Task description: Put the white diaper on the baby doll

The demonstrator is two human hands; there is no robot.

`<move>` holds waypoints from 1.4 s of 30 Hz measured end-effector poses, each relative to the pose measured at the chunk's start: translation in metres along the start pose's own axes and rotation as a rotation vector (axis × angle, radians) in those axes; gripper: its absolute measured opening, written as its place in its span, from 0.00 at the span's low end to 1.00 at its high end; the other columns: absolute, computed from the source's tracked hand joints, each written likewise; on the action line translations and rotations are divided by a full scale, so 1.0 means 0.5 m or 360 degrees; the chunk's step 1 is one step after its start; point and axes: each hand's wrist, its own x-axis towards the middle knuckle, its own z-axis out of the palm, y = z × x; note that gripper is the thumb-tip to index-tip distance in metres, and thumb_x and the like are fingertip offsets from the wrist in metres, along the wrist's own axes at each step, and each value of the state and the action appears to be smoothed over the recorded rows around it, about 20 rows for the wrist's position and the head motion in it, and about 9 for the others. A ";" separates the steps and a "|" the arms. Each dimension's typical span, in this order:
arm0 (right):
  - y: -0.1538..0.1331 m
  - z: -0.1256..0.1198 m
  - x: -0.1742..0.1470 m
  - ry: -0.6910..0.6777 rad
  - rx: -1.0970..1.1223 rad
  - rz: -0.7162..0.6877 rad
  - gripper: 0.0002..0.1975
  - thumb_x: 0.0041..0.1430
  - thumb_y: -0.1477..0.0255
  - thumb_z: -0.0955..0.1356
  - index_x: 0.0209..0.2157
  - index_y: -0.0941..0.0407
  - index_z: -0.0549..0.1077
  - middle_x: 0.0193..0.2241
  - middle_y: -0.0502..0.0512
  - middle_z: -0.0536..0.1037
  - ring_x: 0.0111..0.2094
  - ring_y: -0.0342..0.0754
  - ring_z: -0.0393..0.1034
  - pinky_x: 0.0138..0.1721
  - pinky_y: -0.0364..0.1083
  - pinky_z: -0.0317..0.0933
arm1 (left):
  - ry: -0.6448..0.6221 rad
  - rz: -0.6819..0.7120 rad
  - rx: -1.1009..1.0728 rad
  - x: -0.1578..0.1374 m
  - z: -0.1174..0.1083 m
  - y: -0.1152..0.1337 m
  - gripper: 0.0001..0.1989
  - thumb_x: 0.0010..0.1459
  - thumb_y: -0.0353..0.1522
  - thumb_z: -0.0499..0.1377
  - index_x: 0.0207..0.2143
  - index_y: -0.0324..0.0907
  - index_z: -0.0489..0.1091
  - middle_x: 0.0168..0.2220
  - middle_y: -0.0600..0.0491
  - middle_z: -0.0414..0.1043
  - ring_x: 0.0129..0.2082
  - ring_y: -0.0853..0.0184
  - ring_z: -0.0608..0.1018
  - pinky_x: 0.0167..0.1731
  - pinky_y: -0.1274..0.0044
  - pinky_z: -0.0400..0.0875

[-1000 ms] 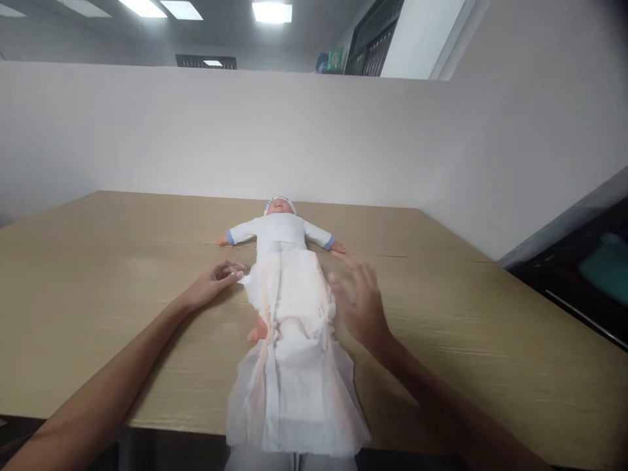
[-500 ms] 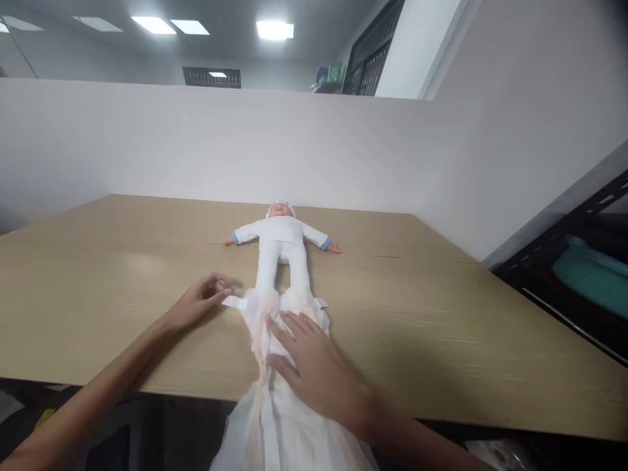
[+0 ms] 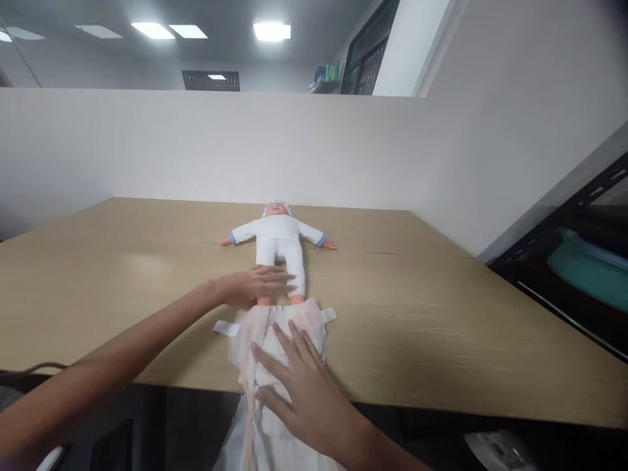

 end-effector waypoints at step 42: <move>0.159 -0.048 0.302 0.0447 -0.0278 0.0046 0.41 0.69 0.39 0.66 0.77 0.40 0.61 0.78 0.59 0.52 0.79 0.69 0.47 0.76 0.71 0.53 | 0.0710 -0.0053 -0.0927 0.088 -0.209 -0.112 0.19 0.61 0.36 0.73 0.54 0.45 0.81 0.53 0.47 0.82 0.56 0.56 0.78 0.61 0.63 0.70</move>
